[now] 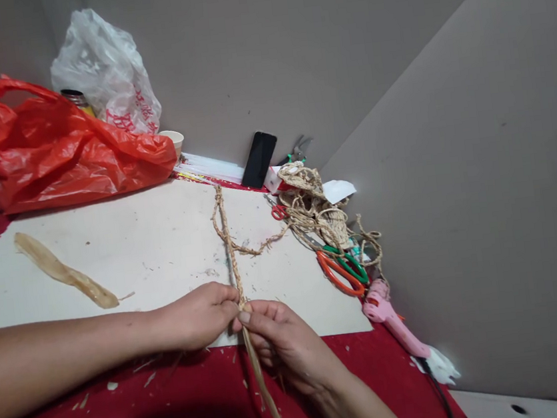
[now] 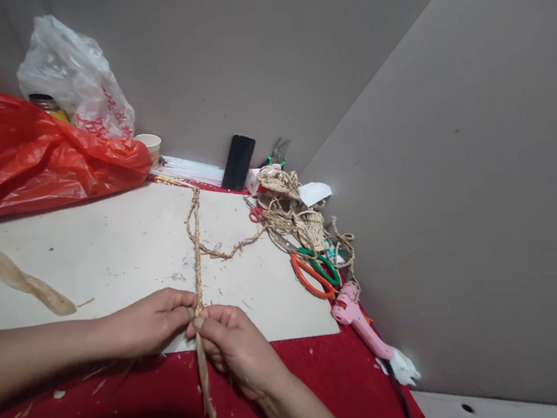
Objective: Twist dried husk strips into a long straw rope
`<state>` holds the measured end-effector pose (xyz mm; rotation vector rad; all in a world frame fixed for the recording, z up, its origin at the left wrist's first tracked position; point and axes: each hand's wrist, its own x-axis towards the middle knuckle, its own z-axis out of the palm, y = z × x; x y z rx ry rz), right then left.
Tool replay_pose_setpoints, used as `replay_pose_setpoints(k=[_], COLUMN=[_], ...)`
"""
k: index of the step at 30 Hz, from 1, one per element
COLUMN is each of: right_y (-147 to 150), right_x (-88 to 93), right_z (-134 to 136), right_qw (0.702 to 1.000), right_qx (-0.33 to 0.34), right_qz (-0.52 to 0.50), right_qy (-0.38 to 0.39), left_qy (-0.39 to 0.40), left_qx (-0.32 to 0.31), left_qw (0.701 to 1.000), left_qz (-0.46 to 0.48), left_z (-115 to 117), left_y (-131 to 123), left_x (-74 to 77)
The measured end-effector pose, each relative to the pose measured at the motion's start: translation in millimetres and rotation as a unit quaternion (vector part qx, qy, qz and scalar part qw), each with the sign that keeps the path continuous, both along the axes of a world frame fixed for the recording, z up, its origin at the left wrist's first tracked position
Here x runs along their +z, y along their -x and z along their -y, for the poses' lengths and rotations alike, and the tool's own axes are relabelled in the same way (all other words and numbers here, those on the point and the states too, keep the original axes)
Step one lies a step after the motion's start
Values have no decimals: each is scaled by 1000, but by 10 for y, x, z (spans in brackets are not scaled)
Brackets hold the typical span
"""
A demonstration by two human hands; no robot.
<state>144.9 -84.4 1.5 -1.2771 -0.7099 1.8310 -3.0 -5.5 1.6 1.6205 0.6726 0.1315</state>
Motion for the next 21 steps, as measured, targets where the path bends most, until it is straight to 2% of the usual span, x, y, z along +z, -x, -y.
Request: replay_pose_setpoints(k=[3, 8, 12, 15, 21], right_y=[-68, -131, -99, -65, -73], right_x=[-30, -30, 15, 29, 44], right_z=[-7, -18, -17, 9, 58], right_qw=[999, 987, 962, 930, 832], right_qx=[31, 74, 87, 99, 139], right_qz=[23, 133, 221, 303, 482], right_qy=[-11, -52, -134, -183, -238], left_qy=[-21, -83, -30, -7, 4], left_qx=[-21, -51, -41, -32, -8], left_qw=[999, 993, 996, 997, 996], left_qz=[-18, -67, -71, -73, -93], left_z=[-32, -58, -57, -61, -52], left_y=[18, 49, 27, 9, 14], left_x=[21, 78, 105, 86, 19])
